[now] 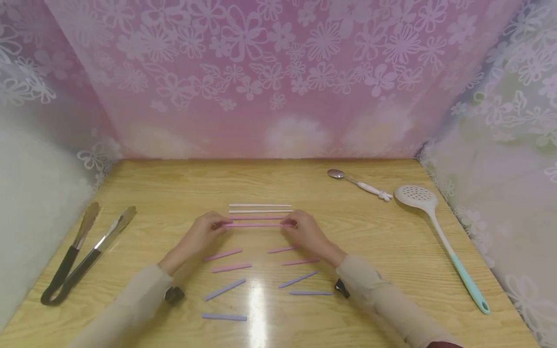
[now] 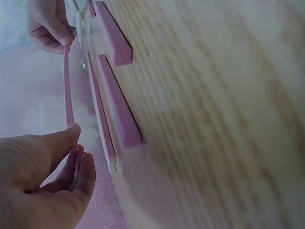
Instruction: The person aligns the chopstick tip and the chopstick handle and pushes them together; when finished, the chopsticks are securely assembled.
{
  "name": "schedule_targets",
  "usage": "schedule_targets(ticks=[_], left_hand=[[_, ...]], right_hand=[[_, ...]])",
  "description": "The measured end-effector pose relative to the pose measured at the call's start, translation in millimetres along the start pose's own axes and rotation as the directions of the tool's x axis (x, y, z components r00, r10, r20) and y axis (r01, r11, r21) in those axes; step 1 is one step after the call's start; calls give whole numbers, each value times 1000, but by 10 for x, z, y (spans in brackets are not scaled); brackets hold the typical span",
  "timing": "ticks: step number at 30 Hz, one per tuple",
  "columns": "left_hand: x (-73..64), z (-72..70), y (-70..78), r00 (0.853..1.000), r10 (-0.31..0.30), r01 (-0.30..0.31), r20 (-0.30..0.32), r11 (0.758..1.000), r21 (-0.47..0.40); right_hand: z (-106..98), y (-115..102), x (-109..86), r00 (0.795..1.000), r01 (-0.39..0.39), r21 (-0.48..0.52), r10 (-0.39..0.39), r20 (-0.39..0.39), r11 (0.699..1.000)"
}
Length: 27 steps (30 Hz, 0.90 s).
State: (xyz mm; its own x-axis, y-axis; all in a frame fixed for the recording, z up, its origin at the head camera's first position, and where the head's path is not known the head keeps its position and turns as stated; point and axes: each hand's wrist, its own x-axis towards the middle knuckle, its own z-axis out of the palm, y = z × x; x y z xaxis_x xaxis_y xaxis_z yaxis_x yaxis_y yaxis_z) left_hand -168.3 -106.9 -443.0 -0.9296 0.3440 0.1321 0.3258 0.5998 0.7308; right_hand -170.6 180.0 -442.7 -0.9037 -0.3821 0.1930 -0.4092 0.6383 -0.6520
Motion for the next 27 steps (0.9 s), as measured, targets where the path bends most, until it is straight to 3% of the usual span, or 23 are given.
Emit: schedule_targets(ticks=[16, 27], left_hand=[[155, 77, -92, 999, -42, 40, 29, 997, 72], [185, 86, -112, 998, -39, 34, 52, 995, 91]], right_hand=[[87, 142, 141, 995, -66, -25, 67, 69, 998], [114, 140, 152, 993, -104, -43, 107, 54, 994]])
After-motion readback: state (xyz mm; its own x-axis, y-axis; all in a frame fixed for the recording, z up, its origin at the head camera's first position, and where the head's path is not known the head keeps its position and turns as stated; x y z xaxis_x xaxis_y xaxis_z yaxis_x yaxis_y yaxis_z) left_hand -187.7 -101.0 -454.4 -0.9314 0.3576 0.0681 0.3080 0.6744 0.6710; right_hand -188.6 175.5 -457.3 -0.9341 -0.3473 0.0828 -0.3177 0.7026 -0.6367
